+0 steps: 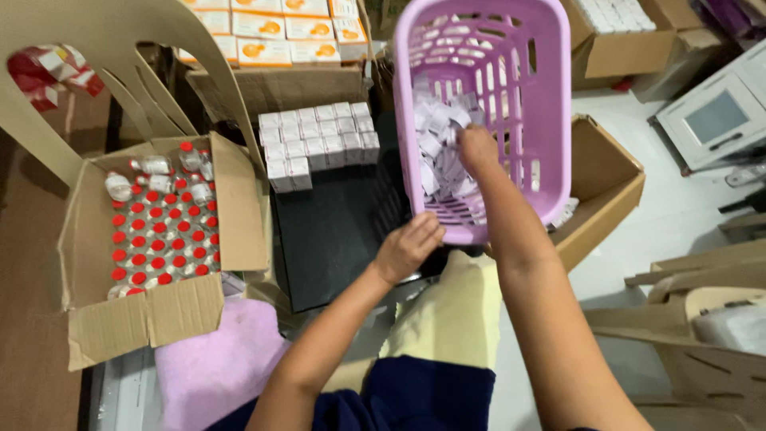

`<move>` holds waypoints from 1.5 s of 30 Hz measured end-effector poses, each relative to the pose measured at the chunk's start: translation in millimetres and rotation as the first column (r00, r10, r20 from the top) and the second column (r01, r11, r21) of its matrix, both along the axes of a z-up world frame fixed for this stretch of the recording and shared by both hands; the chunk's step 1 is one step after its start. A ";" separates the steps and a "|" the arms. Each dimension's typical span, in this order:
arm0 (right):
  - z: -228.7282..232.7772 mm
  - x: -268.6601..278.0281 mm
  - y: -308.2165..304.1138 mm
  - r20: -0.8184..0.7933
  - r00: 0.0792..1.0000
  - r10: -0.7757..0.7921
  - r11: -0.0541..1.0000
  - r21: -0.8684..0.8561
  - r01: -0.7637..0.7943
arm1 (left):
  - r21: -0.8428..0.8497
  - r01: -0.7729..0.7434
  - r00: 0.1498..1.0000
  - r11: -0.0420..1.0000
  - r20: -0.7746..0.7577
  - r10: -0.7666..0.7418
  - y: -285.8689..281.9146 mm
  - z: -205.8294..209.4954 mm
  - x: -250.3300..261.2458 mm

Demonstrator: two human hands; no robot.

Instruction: The person repeatedly picks small bottles with red caps from a cardboard box, places them into small white boxes, and stacks the closed boxes on the table. The person also handles folded paper inserts from a pink basket and places them into the boxes before closing them.

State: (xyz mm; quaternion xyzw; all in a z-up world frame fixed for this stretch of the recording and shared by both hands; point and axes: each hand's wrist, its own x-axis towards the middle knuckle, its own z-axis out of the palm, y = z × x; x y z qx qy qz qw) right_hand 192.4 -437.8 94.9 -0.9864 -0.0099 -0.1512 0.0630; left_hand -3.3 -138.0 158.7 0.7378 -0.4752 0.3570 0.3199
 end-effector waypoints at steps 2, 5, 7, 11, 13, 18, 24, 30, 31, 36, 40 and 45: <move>5.1 -9.2 1.3 -0.120 0.987 0.109 0.990 -0.075 -0.119 | 0.009 -0.023 0.999 1.000 -0.025 0.024 -1.2 3.7 -2.3; 10.5 -16.1 -1.9 -0.237 0.969 0.077 0.995 -0.040 -0.089 | 0.024 -0.023 0.999 0.999 -0.036 0.024 -1.4 8.0 -5.2; 5.6 -19.1 -5.2 -0.286 0.957 0.045 0.998 -0.018 -0.052 | 0.026 -0.017 0.999 0.999 -0.033 0.018 1.2 6.9 -9.5; -9.9 -21.8 -17.8 -0.250 0.959 0.134 0.989 -0.029 -0.146 | 0.031 -0.012 1.000 0.999 -0.018 0.012 2.7 1.4 -15.2; -14.1 -22.4 -22.5 -0.171 0.963 0.211 0.975 -0.038 -0.220 | 0.040 -0.008 1.000 0.999 -0.013 0.008 3.2 -0.3 -15.7; -10.9 -26.3 -23.4 -0.239 0.958 0.160 0.987 0.065 -0.148 | 0.035 -0.013 1.000 0.999 -0.005 0.013 4.7 -1.3 -14.9; 10.3 -25.7 -27.1 -0.306 0.942 0.139 0.990 0.043 -0.132 | 0.004 -0.036 0.999 0.999 -0.039 0.036 -1.9 -0.6 -3.3; 0.9 -28.7 -15.3 -0.207 0.962 0.178 0.983 0.074 -0.166 | 0.052 -0.015 1.000 0.999 -0.014 0.016 1.9 -9.3 -18.0; -4.3 -32.6 -14.0 -0.187 0.965 0.185 0.978 0.128 -0.163 | 0.062 -0.013 1.000 0.998 -0.010 0.013 3.5 -11.0 -21.1; -20.0 -41.4 -10.6 -0.185 0.979 0.080 0.983 0.178 -0.047 | 0.084 -0.001 1.000 0.996 -0.004 0.002 7.6 -10.9 -21.6; -18.3 -38.4 -14.0 -0.186 0.981 0.054 0.994 0.104 -0.035 | 0.040 0.005 1.000 0.999 -0.005 -0.005 5.6 -8.9 -17.5; -19.0 -34.8 -13.6 -0.014 0.940 0.342 0.939 0.040 -0.341 | 0.057 -0.003 1.000 0.998 -0.012 0.004 6.9 -9.3 -18.1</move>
